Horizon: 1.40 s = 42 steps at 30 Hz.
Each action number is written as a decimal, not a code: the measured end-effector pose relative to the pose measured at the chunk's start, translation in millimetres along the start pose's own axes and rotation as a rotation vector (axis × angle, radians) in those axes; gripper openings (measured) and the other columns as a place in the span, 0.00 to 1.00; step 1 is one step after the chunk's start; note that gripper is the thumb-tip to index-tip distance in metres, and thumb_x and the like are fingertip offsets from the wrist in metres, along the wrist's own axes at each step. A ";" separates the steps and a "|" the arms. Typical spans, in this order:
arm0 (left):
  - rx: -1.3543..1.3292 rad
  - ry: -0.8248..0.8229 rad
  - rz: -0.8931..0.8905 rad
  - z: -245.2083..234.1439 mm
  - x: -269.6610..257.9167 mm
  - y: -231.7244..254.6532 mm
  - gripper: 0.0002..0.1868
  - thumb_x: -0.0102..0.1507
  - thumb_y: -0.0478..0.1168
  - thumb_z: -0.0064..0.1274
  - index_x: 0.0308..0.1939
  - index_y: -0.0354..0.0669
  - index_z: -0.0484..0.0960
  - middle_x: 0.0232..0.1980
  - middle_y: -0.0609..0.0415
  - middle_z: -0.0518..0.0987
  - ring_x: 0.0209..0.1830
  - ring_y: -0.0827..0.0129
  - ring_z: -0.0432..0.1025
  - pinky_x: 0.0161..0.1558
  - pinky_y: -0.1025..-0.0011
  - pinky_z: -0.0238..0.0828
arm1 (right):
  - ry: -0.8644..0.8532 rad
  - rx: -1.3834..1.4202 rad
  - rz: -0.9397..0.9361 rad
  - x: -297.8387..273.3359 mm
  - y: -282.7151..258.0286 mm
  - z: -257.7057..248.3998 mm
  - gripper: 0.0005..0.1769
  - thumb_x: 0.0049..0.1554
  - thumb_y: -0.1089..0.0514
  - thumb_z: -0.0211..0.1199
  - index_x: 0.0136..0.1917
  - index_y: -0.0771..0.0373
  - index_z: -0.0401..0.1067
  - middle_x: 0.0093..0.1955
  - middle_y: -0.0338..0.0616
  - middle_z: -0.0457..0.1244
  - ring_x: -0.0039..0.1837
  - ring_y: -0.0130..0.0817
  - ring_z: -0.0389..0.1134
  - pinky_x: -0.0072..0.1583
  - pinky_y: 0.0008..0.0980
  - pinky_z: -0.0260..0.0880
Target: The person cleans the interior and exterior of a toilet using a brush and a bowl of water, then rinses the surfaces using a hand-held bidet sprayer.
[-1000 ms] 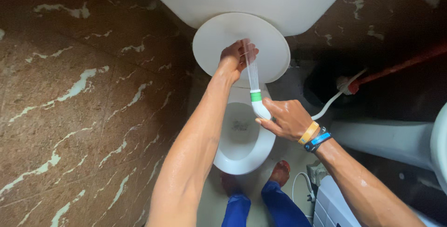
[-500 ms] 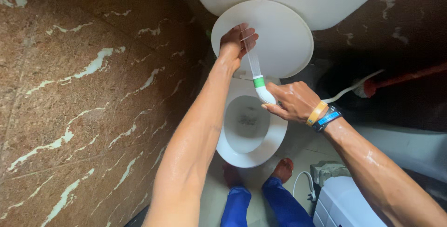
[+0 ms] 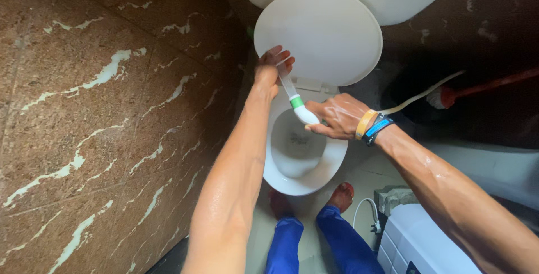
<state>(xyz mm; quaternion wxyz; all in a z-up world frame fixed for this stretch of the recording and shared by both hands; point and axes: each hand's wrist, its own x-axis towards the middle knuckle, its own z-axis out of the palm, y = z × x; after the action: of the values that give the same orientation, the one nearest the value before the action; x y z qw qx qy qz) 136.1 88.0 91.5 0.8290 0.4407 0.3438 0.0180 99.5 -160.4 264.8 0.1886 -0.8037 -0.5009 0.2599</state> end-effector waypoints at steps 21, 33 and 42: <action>0.250 0.077 -0.150 -30.0 -38.4 -61.6 0.18 0.73 0.42 0.34 0.64 0.43 0.73 0.61 0.49 0.80 0.47 0.66 0.80 0.46 0.68 0.78 | 0.113 0.087 0.217 -38.8 -14.8 46.3 0.24 0.58 0.38 0.56 0.55 0.59 0.68 0.29 0.57 0.66 0.36 0.63 0.67 0.42 0.58 0.66; 0.284 -0.154 -0.110 57.3 -71.8 -28.6 0.20 0.74 0.41 0.33 0.66 0.42 0.73 0.61 0.49 0.81 0.51 0.64 0.80 0.49 0.69 0.76 | 0.446 0.062 0.260 -73.2 -19.6 46.3 0.24 0.58 0.41 0.60 0.50 0.64 0.65 0.30 0.54 0.66 0.35 0.59 0.68 0.38 0.53 0.66; 0.410 -0.277 -0.141 91.9 -87.9 -42.0 0.22 0.73 0.46 0.37 0.67 0.42 0.74 0.60 0.50 0.81 0.53 0.63 0.79 0.50 0.67 0.76 | 0.488 0.176 0.471 -101.6 -20.3 55.1 0.23 0.59 0.40 0.59 0.50 0.62 0.65 0.30 0.56 0.66 0.37 0.59 0.69 0.42 0.55 0.66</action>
<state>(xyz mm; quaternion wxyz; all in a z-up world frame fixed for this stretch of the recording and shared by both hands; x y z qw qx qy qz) 111.4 -33.0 143.5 0.7607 0.5728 0.2532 -0.1704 14.8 -241.2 255.8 0.3064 -0.9162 -0.2176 0.1389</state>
